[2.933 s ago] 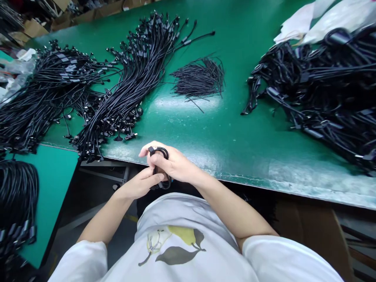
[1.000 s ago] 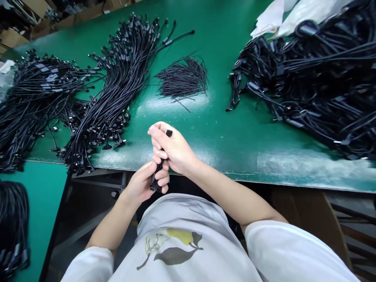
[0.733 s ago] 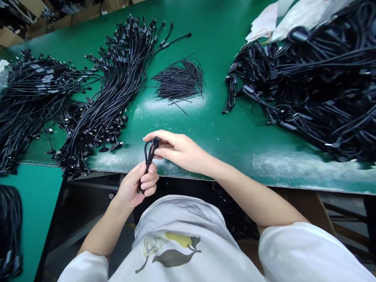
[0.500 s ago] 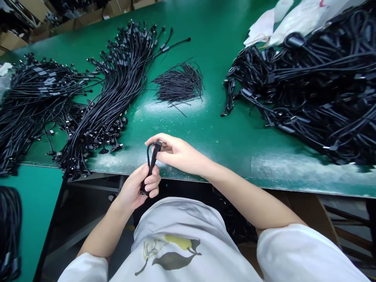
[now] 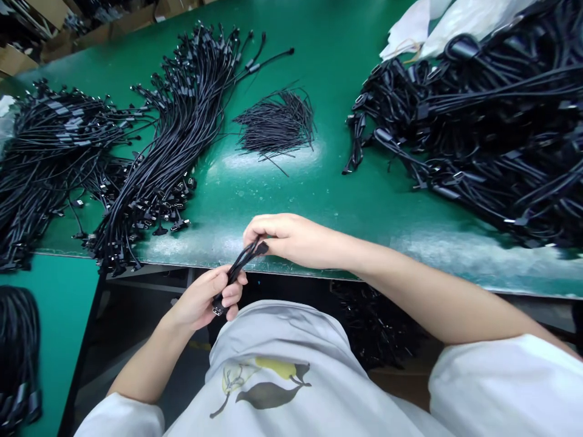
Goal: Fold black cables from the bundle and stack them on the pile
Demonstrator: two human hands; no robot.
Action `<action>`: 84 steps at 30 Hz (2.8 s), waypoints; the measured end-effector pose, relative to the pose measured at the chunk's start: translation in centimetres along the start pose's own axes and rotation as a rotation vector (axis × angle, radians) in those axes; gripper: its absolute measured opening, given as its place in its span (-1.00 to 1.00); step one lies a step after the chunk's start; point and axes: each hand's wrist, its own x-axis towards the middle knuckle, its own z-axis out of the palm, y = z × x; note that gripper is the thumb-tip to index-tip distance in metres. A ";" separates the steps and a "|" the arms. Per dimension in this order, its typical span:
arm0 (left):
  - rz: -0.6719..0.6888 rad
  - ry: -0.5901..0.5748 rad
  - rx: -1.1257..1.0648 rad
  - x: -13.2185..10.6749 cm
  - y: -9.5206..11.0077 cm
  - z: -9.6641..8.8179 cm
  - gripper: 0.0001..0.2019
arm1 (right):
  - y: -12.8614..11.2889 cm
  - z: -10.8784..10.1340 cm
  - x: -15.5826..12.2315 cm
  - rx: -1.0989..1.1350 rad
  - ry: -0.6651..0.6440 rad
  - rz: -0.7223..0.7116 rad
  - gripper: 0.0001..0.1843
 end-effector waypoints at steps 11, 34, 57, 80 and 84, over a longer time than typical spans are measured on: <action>-0.158 -0.181 0.352 -2.3 0.7 -0.5 -0.60 | -0.3 0.7 -2.7 0.195 -0.281 0.025 -0.60; 0.040 0.042 0.732 0.8 1.8 0.0 -0.59 | 1.6 4.7 -0.4 -1.244 0.053 -0.565 -0.80; 0.305 0.300 0.168 3.2 1.1 -1.4 -0.67 | 8.1 -11.3 4.4 -1.008 0.595 0.709 -0.72; 0.417 0.243 0.025 4.9 0.4 2.0 -0.64 | 3.9 4.9 0.4 -0.281 0.537 -0.051 -0.83; 0.524 0.316 0.281 4.5 -0.2 0.7 -0.64 | 3.2 6.8 1.2 -0.524 0.573 -0.246 -0.86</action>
